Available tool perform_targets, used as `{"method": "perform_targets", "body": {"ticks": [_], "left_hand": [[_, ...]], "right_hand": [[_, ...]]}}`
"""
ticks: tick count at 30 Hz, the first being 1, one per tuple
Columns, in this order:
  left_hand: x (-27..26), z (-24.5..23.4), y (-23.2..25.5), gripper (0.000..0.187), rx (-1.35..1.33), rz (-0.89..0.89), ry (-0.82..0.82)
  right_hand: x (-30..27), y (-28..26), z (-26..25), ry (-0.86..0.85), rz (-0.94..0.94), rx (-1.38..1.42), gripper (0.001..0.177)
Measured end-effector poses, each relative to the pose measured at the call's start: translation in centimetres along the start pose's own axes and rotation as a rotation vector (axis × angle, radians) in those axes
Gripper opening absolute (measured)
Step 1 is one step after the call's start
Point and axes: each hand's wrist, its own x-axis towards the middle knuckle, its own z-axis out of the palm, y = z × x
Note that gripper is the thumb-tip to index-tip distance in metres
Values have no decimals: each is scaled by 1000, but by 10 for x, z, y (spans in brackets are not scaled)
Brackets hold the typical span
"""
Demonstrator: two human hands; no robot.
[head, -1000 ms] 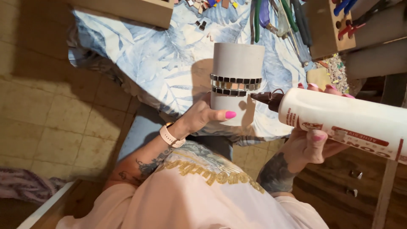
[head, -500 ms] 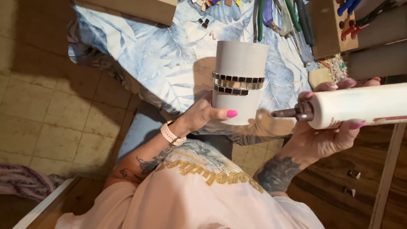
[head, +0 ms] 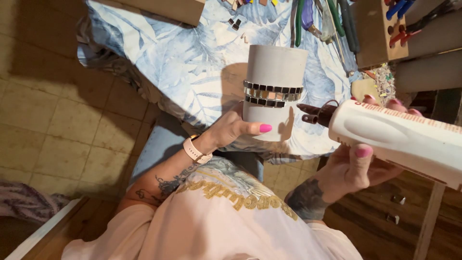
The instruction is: Applying small mosaic tiles to a cylindrical container using glue
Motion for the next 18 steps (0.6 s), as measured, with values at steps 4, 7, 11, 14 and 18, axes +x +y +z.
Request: {"method": "perform_targets", "body": {"ticks": [4,7,11,14,18], "left_hand": [[0,0,3,51,29,112,-21],[-4,3,11,63,117,-109,54],[-3,3,9,58,61,-35,22],[-2,4,10,59,44,11,-6],[-1,3,10,55,76,137,-37]], "right_hand": [[13,9,-25,-631,-195,-271,52],[14,12,-28,-556,-215,-281,60],[14,10,-25,-622,-158,-268,54],[15,11,-24,-685,-172,-275,51],[15,12,-28,-705,-142,-263,51]]}}
